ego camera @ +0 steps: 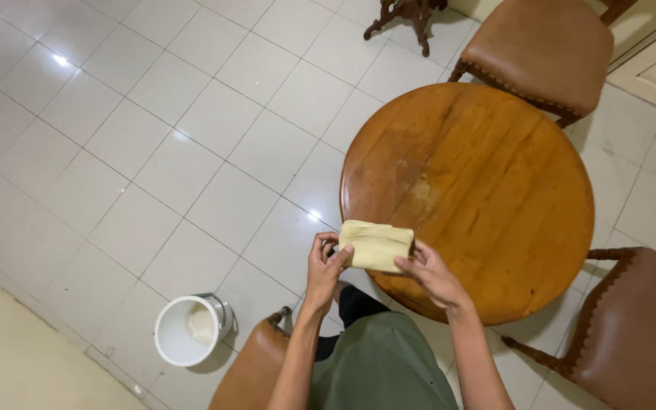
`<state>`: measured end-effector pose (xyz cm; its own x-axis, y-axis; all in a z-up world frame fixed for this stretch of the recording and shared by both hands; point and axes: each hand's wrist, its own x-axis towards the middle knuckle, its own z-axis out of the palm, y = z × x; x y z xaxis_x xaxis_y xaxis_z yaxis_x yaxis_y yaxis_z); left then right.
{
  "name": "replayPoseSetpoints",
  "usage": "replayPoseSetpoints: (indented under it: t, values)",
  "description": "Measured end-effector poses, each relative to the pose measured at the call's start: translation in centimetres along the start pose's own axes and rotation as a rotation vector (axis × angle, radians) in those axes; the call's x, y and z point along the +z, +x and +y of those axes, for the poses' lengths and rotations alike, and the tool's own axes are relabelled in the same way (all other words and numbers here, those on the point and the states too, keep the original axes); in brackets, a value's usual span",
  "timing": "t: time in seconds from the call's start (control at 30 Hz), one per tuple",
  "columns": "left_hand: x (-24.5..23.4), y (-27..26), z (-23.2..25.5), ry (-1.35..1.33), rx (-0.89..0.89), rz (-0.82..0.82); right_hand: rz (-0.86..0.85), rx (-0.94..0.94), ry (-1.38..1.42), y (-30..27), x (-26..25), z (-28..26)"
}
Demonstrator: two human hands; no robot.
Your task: The person wipes the surface and the underside edge of a round wooden table using a cloth.
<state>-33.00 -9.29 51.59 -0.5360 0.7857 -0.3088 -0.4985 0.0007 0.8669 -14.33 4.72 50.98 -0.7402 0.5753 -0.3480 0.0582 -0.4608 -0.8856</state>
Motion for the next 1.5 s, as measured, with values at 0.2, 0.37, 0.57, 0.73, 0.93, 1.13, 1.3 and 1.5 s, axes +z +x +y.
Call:
replayPoseSetpoints:
  t: [0.2, 0.37, 0.57, 0.73, 0.93, 1.13, 1.3, 1.5]
  values:
    - [-1.4, 7.5, 6.5, 0.121, -0.075, -0.285, 0.178, -0.120, 0.057, 8.8, 0.5, -0.6]
    - [-1.2, 14.1, 12.1, 0.513, -0.181, -0.446, 0.176, -0.142, -0.026, 14.9, 3.1, -2.9]
    - [-1.9, 21.4, 15.3, 0.556, -0.238, -0.546, 0.257, -0.191, 0.010, 20.2, 6.4, -3.3]
    - [-4.5, 29.1, 15.0, 0.468, -0.230, -0.575, 0.418, -0.191, 0.028, 25.7, 9.5, -5.8]
    - [-7.7, 38.8, 18.0, 0.470, -0.248, -0.578, 0.534, -0.274, 0.145, 35.1, 12.8, -8.9]
    - [-4.7, 45.9, 23.6, 0.520, -0.225, -0.787, 0.814, -0.309, 0.181, 41.2, 13.7, -9.6]
    - [0.8, 50.6, 24.6, 0.570, -0.200, -1.009, 0.990, -0.475, 0.098, 42.7, 11.6, -11.0]
    - [6.4, 57.3, 19.9, 0.802, -0.210, -1.123, 1.108, -0.528, 0.323, 45.5, 6.2, -11.2]
